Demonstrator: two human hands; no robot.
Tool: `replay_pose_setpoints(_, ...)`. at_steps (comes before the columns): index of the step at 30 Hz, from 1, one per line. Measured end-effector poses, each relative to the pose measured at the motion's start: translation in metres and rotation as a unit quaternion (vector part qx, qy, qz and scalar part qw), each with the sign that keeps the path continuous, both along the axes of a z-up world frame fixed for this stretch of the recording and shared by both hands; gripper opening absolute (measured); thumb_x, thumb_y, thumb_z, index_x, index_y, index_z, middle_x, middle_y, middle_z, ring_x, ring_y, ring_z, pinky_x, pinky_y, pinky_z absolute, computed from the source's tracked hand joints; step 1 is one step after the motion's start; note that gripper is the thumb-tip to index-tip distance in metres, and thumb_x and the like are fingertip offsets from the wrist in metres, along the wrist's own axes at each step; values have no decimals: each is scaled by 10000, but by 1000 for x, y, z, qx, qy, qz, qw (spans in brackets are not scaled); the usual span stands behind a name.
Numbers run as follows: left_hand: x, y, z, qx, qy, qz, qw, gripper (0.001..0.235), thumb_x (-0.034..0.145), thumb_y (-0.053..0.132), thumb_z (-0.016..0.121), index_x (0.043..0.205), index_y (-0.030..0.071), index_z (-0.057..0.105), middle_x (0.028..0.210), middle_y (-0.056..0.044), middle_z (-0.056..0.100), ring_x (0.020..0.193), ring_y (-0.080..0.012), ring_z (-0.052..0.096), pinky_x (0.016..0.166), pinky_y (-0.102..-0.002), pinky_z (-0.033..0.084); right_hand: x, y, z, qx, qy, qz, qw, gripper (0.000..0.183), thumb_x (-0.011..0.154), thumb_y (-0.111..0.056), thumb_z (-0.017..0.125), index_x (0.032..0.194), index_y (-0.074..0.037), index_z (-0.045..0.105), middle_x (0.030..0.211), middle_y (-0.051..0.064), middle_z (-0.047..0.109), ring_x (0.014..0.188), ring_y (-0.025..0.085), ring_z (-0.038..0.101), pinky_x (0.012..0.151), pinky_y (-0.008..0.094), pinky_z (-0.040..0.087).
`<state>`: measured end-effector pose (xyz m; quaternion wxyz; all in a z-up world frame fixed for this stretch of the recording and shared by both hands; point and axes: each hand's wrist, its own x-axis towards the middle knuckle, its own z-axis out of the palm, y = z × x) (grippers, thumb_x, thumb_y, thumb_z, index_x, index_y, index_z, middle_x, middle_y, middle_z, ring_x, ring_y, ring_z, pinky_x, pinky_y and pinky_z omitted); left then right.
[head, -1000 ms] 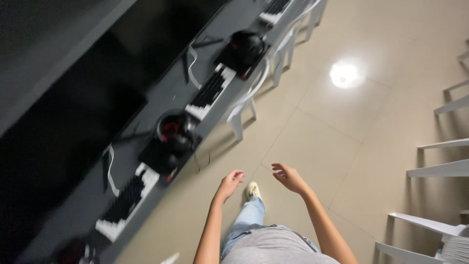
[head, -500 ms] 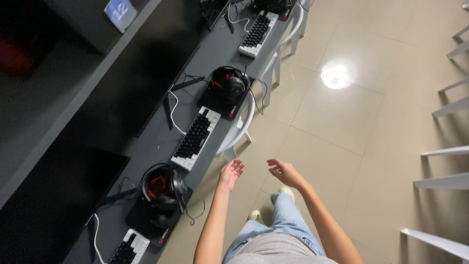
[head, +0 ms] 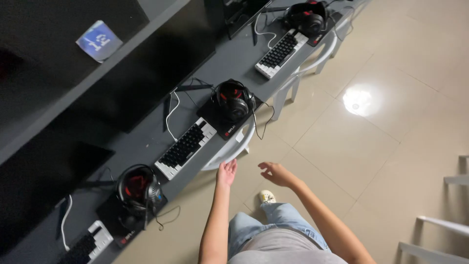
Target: The person repeatedly picks up white plastic chairs and places them against a wall in a computer lab. They also handle black gaming headsets, moving them between desks and chairs.
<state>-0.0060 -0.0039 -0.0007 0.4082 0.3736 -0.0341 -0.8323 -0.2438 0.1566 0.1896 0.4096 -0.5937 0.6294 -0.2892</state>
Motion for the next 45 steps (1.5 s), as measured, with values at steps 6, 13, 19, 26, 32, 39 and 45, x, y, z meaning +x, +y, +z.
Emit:
replay_pose_setpoints(6,-6,9,-6,37,16,103,994,346,1006,172,551,1233,-88,562,1206,-215,674,1115,-320,688,953,-387,571,-28,-12,-8,40,5,43,998,352,953,-176,648,1289,-73,628,1214,125,727,1012,253,757,879,382,590)
replay_pose_setpoints(13,30,80,-11,69,-125,172,975,302,1006,211,589,1177,-36,615,1047,-135,740,934,-238,716,823,-342,608,-7,-28,-33,27,-11,150,988,382,936,-174,667,1301,-70,620,1227,136,711,1029,265,740,891,394,596)
replay_pose_setpoints(19,77,186,0,101,-247,191,945,303,1003,250,583,1142,-16,624,999,-125,709,896,-233,695,747,-343,606,45,-55,-45,18,105,323,941,558,879,-275,742,1385,-120,564,1390,148,600,1267,375,553,1063,466,466)
replay_pose_setpoints(26,115,254,20,23,-380,172,908,424,1027,340,619,996,-79,673,797,-142,699,657,-206,683,609,-325,576,146,-20,-28,99,134,584,794,988,797,-277,792,1572,-89,208,1581,200,315,1467,378,301,1201,481,258)
replay_pose_setpoints(32,145,275,133,-18,-479,199,855,309,1013,282,627,989,-26,617,825,-124,716,653,-165,711,597,-315,585,202,11,-72,22,22,582,813,924,792,-68,655,1606,-31,221,1594,256,349,1480,405,348,1224,449,296)
replay_pose_setpoints(39,192,314,161,-48,-516,208,830,259,1014,203,615,1144,-12,677,850,-108,746,701,-155,721,643,-294,605,257,49,-27,-35,65,574,815,933,762,-42,675,1588,-64,242,1555,269,386,1436,425,381,1190,453,318)
replay_pose_setpoints(45,207,350,192,-118,-545,235,796,433,1013,142,601,1434,50,557,1011,-113,743,871,-170,718,784,-333,583,297,67,6,118,-7,543,831,938,797,26,621,1625,-109,201,1508,233,468,1303,371,568,1060,413,477)
